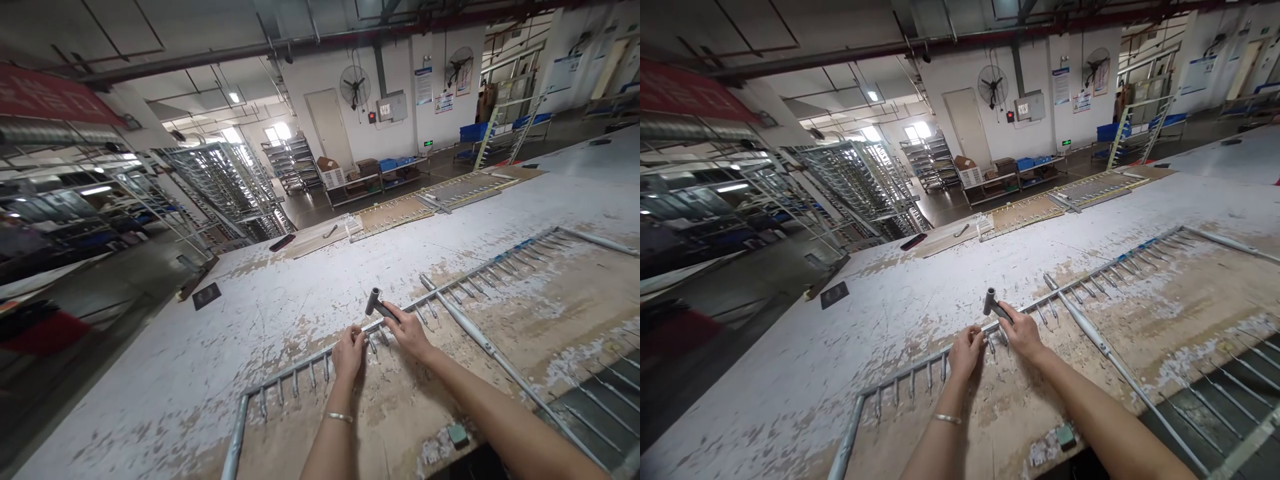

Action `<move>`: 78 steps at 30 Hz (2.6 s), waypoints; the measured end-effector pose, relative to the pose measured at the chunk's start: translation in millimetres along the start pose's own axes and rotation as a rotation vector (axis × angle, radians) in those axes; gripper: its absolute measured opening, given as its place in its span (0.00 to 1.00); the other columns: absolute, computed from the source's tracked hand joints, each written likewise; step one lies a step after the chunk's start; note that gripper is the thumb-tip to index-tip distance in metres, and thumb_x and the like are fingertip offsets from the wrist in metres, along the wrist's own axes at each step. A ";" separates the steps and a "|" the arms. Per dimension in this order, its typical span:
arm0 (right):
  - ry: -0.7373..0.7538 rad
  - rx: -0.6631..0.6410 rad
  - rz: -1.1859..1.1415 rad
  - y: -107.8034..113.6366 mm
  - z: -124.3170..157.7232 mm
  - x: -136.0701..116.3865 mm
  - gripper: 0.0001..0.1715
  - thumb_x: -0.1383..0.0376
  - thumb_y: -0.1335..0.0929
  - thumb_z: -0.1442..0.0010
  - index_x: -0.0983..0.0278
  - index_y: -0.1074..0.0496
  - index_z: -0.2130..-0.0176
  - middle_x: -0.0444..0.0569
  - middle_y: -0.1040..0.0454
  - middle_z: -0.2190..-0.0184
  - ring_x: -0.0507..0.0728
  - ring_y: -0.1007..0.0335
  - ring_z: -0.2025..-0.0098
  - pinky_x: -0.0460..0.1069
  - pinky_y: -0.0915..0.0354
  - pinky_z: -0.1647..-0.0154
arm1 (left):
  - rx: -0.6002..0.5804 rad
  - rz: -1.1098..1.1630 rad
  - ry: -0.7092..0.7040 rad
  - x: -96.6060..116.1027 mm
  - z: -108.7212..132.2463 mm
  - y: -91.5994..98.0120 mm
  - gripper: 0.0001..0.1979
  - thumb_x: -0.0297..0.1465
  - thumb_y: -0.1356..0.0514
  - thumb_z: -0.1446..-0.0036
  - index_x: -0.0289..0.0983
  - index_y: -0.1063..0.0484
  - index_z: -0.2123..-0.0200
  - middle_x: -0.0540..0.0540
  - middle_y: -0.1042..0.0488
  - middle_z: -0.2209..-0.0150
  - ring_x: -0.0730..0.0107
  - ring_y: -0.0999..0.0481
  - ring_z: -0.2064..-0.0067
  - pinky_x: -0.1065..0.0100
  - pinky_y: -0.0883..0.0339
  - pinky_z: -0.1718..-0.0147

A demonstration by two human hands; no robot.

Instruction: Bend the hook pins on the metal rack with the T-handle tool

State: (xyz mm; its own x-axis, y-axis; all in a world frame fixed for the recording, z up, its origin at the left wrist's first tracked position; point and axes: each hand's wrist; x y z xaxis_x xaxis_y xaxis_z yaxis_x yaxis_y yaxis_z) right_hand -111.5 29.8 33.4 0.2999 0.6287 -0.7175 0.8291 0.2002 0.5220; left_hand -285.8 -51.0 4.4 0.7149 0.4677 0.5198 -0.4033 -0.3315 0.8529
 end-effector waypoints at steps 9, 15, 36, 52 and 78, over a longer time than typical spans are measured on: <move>0.091 -0.109 0.227 -3.6 18.4 7.7 0.27 0.65 0.39 0.34 0.58 0.38 0.37 0.51 0.21 0.56 0.58 0.24 0.59 0.48 0.31 0.60 | 0.107 0.109 0.098 5.0 -1.5 -9.3 0.13 0.40 0.44 0.41 0.40 0.24 0.67 0.48 0.21 0.68 0.67 0.25 0.66 0.72 0.46 0.70; 0.085 -0.071 0.201 1.6 13.2 3.2 0.25 0.62 0.41 0.32 0.56 0.39 0.36 0.50 0.22 0.54 0.57 0.25 0.57 0.48 0.34 0.58 | 0.123 0.127 0.083 2.8 -2.0 -12.4 0.13 0.40 0.45 0.41 0.40 0.23 0.68 0.48 0.21 0.68 0.67 0.25 0.67 0.71 0.45 0.69; -0.346 0.124 -0.483 -3.9 33.8 17.7 0.29 0.53 0.37 0.37 0.64 0.31 0.42 0.50 0.22 0.66 0.56 0.29 0.72 0.48 0.34 0.72 | -0.004 0.124 -0.052 1.9 2.2 1.2 0.10 0.33 0.45 0.41 0.39 0.24 0.65 0.48 0.22 0.68 0.67 0.26 0.65 0.71 0.41 0.66; -0.328 0.245 -0.445 28.3 22.8 19.3 0.27 0.54 0.35 0.40 0.65 0.27 0.47 0.48 0.24 0.71 0.56 0.29 0.69 0.49 0.32 0.70 | -0.205 0.074 -0.330 20.7 -8.6 6.9 0.08 0.31 0.44 0.44 0.39 0.26 0.64 0.49 0.24 0.69 0.68 0.28 0.66 0.70 0.40 0.66; -0.008 -0.211 0.336 14.3 13.3 15.9 0.25 0.64 0.38 0.34 0.54 0.36 0.38 0.48 0.21 0.61 0.57 0.26 0.62 0.46 0.36 0.63 | 0.022 -0.041 0.050 42.7 -0.7 -13.1 0.13 0.42 0.43 0.45 0.41 0.26 0.71 0.48 0.23 0.70 0.66 0.26 0.66 0.70 0.50 0.73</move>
State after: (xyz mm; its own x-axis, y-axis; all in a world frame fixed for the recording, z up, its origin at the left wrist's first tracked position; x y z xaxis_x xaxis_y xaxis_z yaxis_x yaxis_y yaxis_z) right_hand -88.6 32.7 23.4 0.5426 0.6796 -0.4938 0.5692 0.1349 0.8111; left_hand -250.4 -26.1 15.4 0.7008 0.5219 0.4863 -0.3606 -0.3290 0.8728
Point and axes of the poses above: each hand's wrist, its own z-axis away from the middle knuckle, its own y-axis out of the back of the hand, x = y × z
